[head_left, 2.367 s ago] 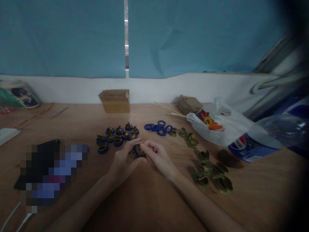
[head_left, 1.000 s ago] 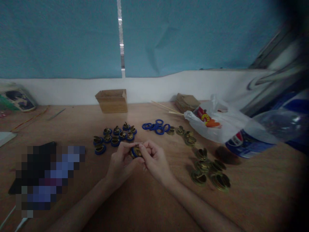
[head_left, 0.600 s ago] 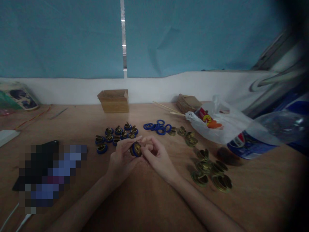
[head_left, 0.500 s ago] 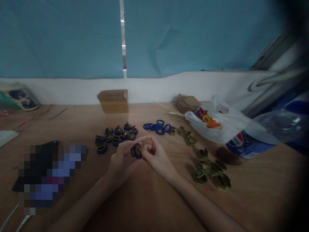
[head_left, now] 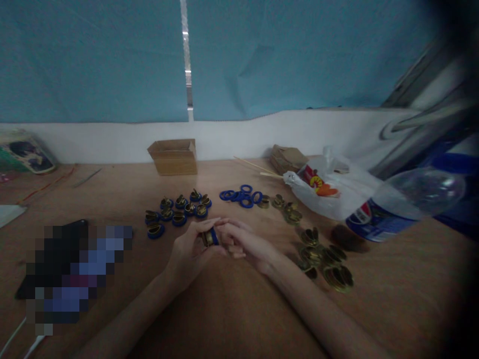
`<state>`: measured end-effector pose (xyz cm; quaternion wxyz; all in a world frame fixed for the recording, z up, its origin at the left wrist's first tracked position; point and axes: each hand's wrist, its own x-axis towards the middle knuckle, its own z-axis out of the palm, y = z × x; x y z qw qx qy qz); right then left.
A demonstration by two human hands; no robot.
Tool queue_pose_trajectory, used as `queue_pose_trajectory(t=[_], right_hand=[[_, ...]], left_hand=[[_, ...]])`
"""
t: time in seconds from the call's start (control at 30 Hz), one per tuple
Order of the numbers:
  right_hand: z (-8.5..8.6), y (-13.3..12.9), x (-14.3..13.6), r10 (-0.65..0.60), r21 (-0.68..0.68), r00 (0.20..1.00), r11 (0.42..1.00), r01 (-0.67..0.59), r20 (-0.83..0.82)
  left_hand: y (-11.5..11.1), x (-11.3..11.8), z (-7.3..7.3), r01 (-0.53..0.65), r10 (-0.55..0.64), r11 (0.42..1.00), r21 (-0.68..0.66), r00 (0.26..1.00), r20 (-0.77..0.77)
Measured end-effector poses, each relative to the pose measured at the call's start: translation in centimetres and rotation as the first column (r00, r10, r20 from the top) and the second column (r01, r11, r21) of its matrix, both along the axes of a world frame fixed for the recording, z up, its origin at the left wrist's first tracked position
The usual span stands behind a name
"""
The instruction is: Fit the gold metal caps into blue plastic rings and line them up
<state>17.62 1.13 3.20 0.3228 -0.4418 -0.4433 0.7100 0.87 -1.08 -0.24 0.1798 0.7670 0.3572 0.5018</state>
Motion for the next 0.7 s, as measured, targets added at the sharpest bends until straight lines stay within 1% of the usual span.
queue_pose_trajectory(t=[0.03, 0.07, 0.1, 0.13, 0.17, 0.2, 0.23, 0.3, 0.37, 0.43, 0.5, 0.53, 0.6, 0.7], right_hand=[[0.1, 0.1, 0.0, -0.118, 0.097, 0.992, 0.989, 0.113, 0.050], [0.2, 0.2, 0.0, -0.230, 0.217, 0.970, 0.954, 0.208, 0.081], [0.4, 0.2, 0.1, -0.317, 0.338, 0.944, 0.902, 0.270, 0.093], [0.6, 0.2, 0.1, -0.372, 0.448, 0.924, 0.844, 0.296, 0.089], [0.8, 0.1, 0.2, -0.391, 0.536, 0.917, 0.793, 0.291, 0.082], [1.1, 0.0, 0.2, -0.390, 0.598, 0.917, 0.756, 0.267, 0.082], [1.3, -0.2, 0.2, -0.373, 0.639, 0.923, 0.735, 0.229, 0.099], [1.4, -0.8, 0.1, -0.307, 0.691, 0.938, 0.714, 0.113, 0.163], [1.2, -1.4, -0.1, -0.221, 0.720, 0.940, 0.693, -0.036, 0.259], [0.7, -1.7, -0.4, -0.170, 0.746, 0.918, 0.644, -0.172, 0.359], [0.1, -1.9, -0.5, -0.170, 0.769, 0.884, 0.580, -0.268, 0.436], [-0.1, -1.8, -0.6, -0.180, 0.780, 0.868, 0.549, -0.301, 0.462], [-0.5, -1.8, -0.6, -0.214, 0.806, 0.853, 0.493, -0.327, 0.477], [-0.5, -1.7, -0.5, -0.255, 0.841, 0.855, 0.442, -0.313, 0.452]], left_hand=[[0.1, 0.0, 0.1, -0.024, 0.024, 1.000, 0.000, 1.000, -0.013], [0.3, 0.0, 0.2, -0.047, 0.047, 0.999, -0.002, 0.999, -0.024], [0.4, 0.0, 0.3, -0.070, 0.070, 0.998, -0.009, 0.997, -0.035], [0.5, 0.0, 0.4, -0.090, 0.089, 0.996, -0.017, 0.995, -0.048], [0.5, 0.1, 0.6, -0.111, 0.109, 0.993, -0.025, 0.992, -0.061], [0.6, 0.1, 0.7, -0.131, 0.128, 0.991, -0.030, 0.989, -0.072], [0.6, 0.2, 0.8, -0.148, 0.145, 0.988, -0.034, 0.986, -0.084], [0.6, 0.2, 1.0, -0.177, 0.172, 0.984, -0.035, 0.980, -0.098], [0.6, 0.3, 0.9, -0.184, 0.179, 0.982, -0.036, 0.978, -0.102], [0.7, 0.3, 0.8, -0.187, 0.182, 0.982, -0.039, 0.978, -0.102], [0.7, 0.3, 0.6, -0.191, 0.186, 0.981, -0.040, 0.977, -0.109], [0.7, 0.2, 0.5, -0.193, 0.187, 0.981, -0.039, 0.976, -0.114], [0.7, 0.2, 0.3, -0.193, 0.188, 0.980, -0.039, 0.975, -0.115], [0.7, 0.2, 0.0, -0.182, 0.175, 0.982, -0.052, 0.979, -0.107]])
